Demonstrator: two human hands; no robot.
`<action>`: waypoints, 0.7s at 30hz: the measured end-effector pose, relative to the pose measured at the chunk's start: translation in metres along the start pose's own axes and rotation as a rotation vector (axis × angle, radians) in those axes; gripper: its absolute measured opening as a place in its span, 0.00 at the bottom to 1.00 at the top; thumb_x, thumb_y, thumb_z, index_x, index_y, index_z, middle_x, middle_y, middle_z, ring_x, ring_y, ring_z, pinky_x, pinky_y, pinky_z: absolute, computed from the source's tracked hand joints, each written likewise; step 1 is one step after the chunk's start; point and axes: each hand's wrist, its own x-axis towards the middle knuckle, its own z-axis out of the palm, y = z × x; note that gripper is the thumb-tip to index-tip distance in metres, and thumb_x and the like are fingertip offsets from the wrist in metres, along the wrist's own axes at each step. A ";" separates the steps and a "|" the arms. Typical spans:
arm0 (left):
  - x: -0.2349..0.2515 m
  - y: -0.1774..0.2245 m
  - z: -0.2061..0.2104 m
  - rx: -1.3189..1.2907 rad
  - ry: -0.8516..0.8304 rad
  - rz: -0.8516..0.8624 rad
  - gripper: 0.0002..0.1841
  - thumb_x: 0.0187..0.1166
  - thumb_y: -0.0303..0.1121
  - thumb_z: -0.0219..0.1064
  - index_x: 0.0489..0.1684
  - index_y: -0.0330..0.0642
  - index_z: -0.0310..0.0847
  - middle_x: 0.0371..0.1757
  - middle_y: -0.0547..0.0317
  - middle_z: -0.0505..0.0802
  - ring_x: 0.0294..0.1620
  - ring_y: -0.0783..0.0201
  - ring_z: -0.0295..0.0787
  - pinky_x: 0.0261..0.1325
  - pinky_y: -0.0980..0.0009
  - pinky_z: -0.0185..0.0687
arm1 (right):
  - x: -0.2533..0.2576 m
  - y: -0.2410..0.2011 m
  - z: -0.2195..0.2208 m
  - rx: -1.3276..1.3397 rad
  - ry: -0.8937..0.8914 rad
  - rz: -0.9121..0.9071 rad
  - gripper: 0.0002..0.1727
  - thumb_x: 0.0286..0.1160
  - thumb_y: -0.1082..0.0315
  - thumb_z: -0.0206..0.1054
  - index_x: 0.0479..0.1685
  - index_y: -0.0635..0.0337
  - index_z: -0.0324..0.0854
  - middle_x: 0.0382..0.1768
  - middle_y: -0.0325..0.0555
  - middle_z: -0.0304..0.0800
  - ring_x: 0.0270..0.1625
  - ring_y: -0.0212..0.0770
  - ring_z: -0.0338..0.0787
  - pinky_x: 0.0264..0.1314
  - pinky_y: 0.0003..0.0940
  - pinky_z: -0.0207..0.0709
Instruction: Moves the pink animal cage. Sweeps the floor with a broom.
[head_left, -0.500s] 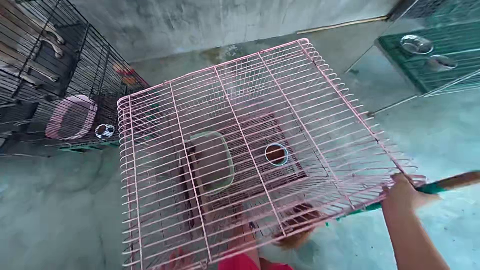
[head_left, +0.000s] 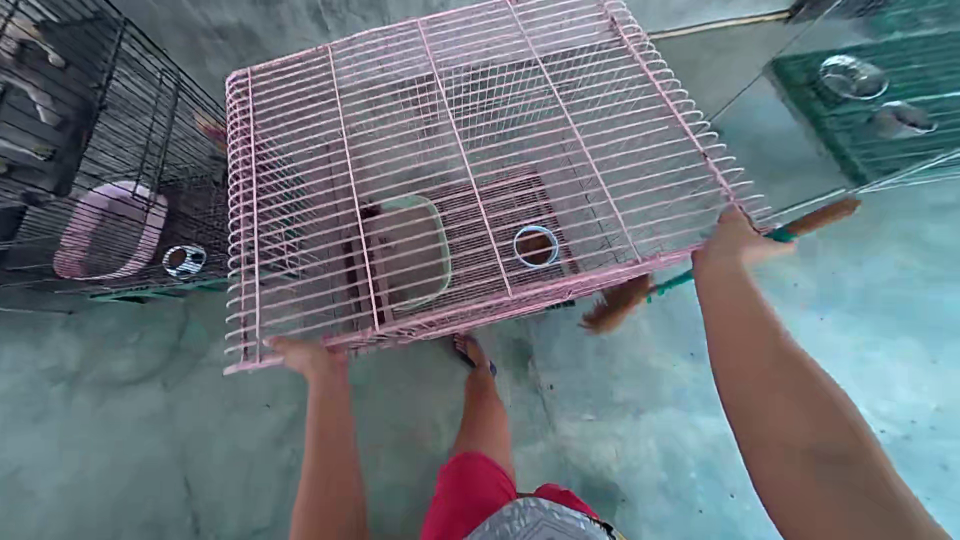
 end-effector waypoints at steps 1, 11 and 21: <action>0.007 0.007 0.017 0.021 -0.015 0.015 0.40 0.91 0.64 0.27 0.92 0.42 0.47 0.83 0.30 0.68 0.70 0.40 0.78 0.59 0.39 0.81 | 0.001 -0.004 0.015 -0.024 -0.001 0.018 0.59 0.73 0.67 0.75 0.93 0.68 0.29 0.86 0.65 0.61 0.86 0.46 0.70 0.84 0.34 0.70; 0.062 0.045 0.119 0.027 0.035 -0.036 0.39 0.90 0.66 0.28 0.77 0.39 0.61 0.46 0.46 0.81 0.34 0.57 0.80 0.38 0.55 0.82 | 0.004 -0.019 0.098 0.030 0.070 0.009 0.55 0.71 0.74 0.75 0.92 0.72 0.34 0.82 0.67 0.64 0.79 0.46 0.76 0.77 0.33 0.77; 0.054 0.051 0.124 0.005 0.123 -0.021 0.40 0.90 0.66 0.26 0.71 0.37 0.62 0.38 0.54 0.83 0.29 0.65 0.85 0.33 0.62 0.85 | 0.001 -0.025 0.099 -0.010 0.056 0.144 0.46 0.78 0.72 0.66 0.93 0.63 0.39 0.79 0.59 0.68 0.71 0.38 0.80 0.68 0.34 0.81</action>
